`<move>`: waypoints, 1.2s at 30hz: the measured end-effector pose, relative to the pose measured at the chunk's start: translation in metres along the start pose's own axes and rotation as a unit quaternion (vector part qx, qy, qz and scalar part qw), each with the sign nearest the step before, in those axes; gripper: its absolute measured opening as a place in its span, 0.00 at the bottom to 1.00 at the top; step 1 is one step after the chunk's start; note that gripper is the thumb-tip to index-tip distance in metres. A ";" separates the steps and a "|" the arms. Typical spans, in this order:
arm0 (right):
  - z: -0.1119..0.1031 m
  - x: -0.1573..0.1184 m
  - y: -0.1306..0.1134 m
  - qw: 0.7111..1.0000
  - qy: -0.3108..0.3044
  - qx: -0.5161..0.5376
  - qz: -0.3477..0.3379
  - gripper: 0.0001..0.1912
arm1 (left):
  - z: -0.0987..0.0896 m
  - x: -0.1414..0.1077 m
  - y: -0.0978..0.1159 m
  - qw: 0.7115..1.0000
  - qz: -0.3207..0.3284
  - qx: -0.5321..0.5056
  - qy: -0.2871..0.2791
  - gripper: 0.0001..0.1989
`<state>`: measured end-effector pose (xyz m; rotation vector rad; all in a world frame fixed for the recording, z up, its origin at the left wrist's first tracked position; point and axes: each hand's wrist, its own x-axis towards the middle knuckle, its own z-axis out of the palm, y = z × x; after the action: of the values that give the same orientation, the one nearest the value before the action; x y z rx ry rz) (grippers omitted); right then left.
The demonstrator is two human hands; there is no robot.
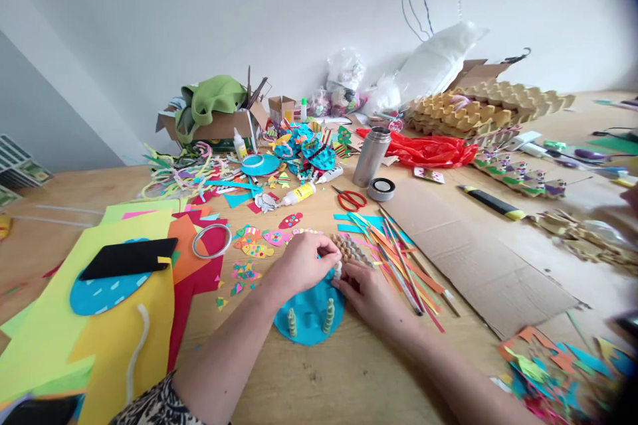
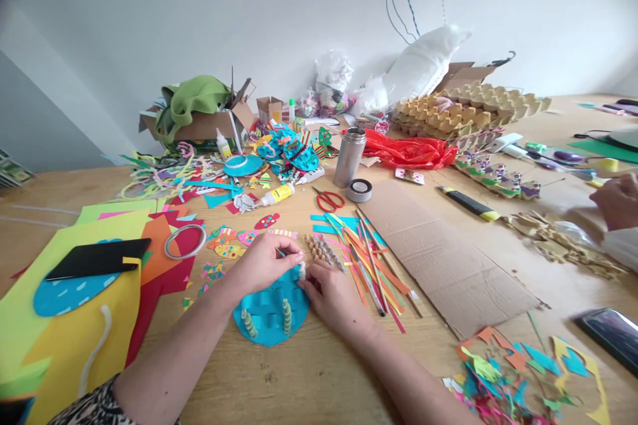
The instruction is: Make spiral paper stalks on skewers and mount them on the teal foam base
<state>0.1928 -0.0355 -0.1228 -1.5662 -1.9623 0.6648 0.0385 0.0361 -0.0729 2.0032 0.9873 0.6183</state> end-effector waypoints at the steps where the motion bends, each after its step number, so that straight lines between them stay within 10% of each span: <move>1: 0.001 0.000 0.000 1.000 0.002 -0.001 -0.001 0.11 | 0.000 0.000 0.000 1.000 -0.005 0.002 0.004 0.07; 25: -0.011 -0.002 -0.008 0.999 0.050 0.004 -0.002 0.10 | 0.004 0.004 -0.012 0.999 -0.036 -0.039 -0.008 0.07; 36: -0.032 0.006 0.025 0.972 0.151 -0.074 0.163 0.11 | -0.009 -0.002 -0.003 0.993 -0.055 -0.078 -0.069 0.11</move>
<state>0.2315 -0.0231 -0.1152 -1.9775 -1.5770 0.3796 0.0300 0.0394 -0.0707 1.8150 0.9300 0.4766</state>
